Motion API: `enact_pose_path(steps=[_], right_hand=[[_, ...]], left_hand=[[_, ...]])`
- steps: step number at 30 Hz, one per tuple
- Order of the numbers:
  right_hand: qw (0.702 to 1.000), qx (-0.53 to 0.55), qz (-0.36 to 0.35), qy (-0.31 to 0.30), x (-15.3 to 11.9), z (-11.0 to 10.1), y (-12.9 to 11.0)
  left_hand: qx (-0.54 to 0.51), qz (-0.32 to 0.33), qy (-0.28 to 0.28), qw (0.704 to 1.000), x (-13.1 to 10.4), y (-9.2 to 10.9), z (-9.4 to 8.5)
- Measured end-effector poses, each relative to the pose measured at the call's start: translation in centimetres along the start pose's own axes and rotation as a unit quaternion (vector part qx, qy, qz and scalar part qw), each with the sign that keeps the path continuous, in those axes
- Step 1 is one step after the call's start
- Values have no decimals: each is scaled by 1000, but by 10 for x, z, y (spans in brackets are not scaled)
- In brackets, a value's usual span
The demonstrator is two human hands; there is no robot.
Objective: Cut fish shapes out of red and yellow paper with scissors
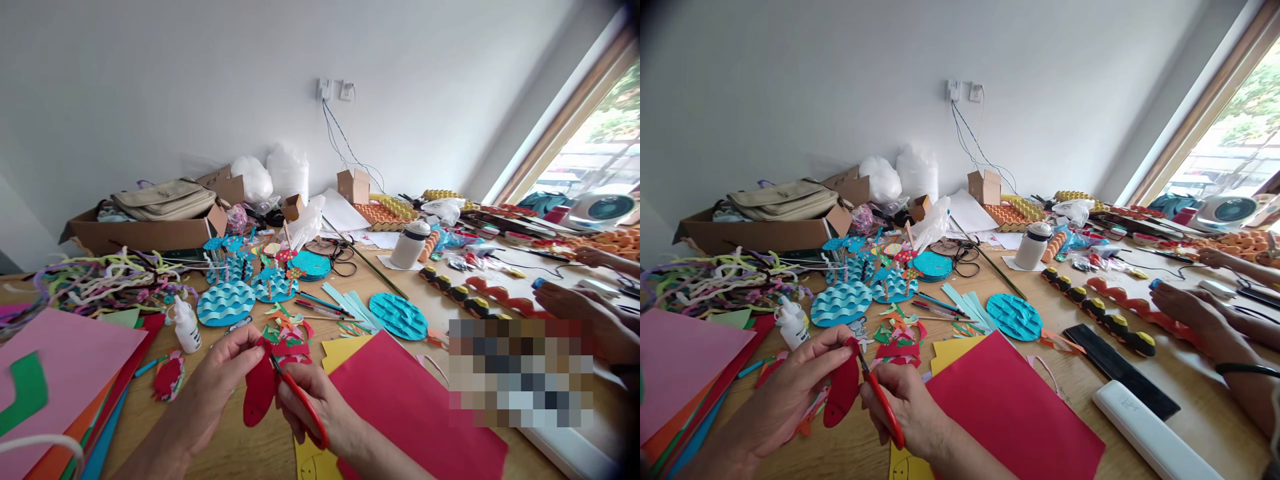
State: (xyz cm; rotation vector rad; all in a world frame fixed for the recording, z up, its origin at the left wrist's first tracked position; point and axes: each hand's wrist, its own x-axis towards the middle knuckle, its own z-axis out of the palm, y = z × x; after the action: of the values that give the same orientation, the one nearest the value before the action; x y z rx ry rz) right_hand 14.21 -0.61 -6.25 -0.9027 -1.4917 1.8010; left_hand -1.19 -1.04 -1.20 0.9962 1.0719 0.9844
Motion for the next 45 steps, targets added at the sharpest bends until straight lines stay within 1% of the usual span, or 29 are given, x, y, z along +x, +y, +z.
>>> enact_pose_path(steps=[3,9,17,22,29,32,38,42,45], right_hand=[[1000,-2,7,6,0,1,1],[1000,4,5,10,-1,1,2],[1000,-2,1,11,-3,3,-7],[1000,-11,3,11,-3,3,-7],[1000,-19,10,4,-4,3,-5],[1000,-14,5,-7,-4,3,-6],[1000,-22,11,-5,-3,3,-7],[999,-33,10,-6,-3,3,-7],[999,-48,18,-7,-5,2,-8]], left_hand=[[2,-8,-25,1000,1,-3,-3],[5,-12,-18,1000,1,-2,-2],[13,-3,-24,1000,1,0,-4],[22,-7,-13,1000,0,4,-7],[10,-48,-24,999,-1,11,-13],[7,-50,-24,998,-1,12,-15],[-2,-51,-54,997,2,13,-15],[25,-68,-66,995,3,14,-16],[46,-70,-60,995,2,16,-18]])
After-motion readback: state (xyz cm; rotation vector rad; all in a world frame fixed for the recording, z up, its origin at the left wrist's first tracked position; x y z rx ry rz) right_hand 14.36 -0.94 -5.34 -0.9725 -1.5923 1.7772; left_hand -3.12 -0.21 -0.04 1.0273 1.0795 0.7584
